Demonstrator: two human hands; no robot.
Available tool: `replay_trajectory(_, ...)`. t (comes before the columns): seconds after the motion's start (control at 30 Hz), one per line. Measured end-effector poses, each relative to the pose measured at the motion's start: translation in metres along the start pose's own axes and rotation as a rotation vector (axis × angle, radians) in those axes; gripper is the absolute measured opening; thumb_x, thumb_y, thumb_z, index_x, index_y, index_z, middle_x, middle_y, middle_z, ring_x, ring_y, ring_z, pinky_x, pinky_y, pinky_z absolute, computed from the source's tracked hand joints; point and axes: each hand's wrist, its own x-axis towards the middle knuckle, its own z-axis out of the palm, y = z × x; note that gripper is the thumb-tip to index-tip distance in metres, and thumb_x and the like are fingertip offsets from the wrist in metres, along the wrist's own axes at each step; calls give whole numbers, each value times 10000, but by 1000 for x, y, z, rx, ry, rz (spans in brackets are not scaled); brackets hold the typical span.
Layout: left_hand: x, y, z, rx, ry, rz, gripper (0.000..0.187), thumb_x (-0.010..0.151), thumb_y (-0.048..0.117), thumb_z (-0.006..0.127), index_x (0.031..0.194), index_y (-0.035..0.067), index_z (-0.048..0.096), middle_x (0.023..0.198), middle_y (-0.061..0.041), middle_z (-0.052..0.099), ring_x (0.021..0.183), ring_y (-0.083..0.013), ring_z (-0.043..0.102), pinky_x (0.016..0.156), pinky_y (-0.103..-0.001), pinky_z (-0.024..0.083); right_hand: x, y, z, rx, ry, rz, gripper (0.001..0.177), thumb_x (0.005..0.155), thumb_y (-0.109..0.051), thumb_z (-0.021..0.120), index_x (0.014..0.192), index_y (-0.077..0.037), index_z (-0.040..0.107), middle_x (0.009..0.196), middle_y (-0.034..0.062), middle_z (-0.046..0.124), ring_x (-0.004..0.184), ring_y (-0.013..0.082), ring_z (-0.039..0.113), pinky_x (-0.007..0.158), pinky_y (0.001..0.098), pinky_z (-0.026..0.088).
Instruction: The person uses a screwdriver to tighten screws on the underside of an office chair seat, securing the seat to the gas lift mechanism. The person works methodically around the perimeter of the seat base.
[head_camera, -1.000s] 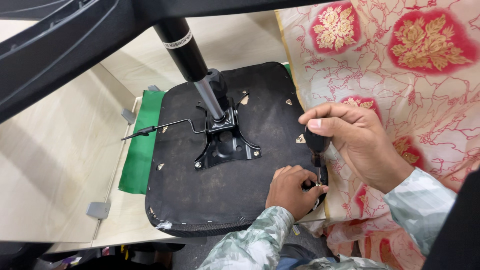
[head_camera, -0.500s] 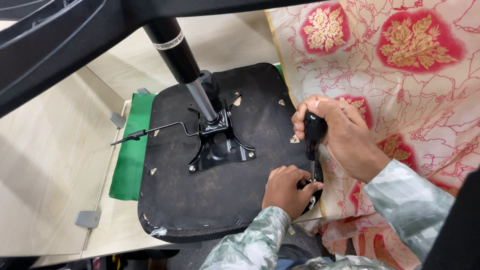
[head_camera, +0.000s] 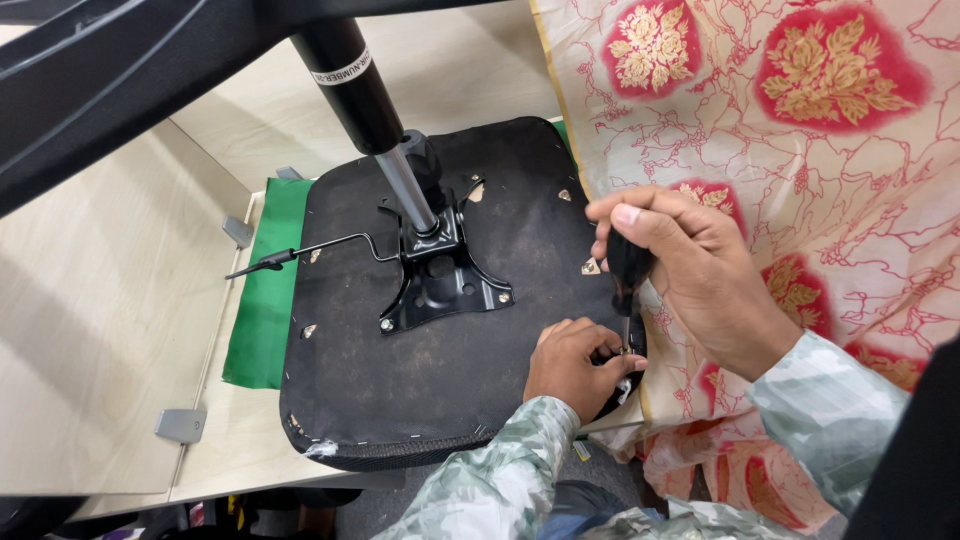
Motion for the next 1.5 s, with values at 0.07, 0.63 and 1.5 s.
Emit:
replay_trajectory(0.07,1,1,1,8,10,14,318,718,387,879,796,104,758,757,-13,658,814,-217,626,857,-365,471,-1,-1,2,79,23,15,253,1073,-216,482,1124,-10,621,990,91,622,950,164,615,895,320,517)
replay_trajectory(0.63,4,5,0,6,-36,5,238,732,331,856,838,124,803,782,0,711,836,-225,626,884,-367,451,1,-13,3,-207,-29,-41,419,1109,-377,349,1070,-38,591,851,51,630,805,130,614,770,282,512)
replay_trajectory(1.5,4,11,-3,25,-58,-62,192,782,285,830,794,103,772,719,-27,673,773,-234,618,856,-370,463,4,-1,-17,69,30,47,386,1113,-321,407,1000,-15,615,915,82,614,873,163,612,844,328,514)
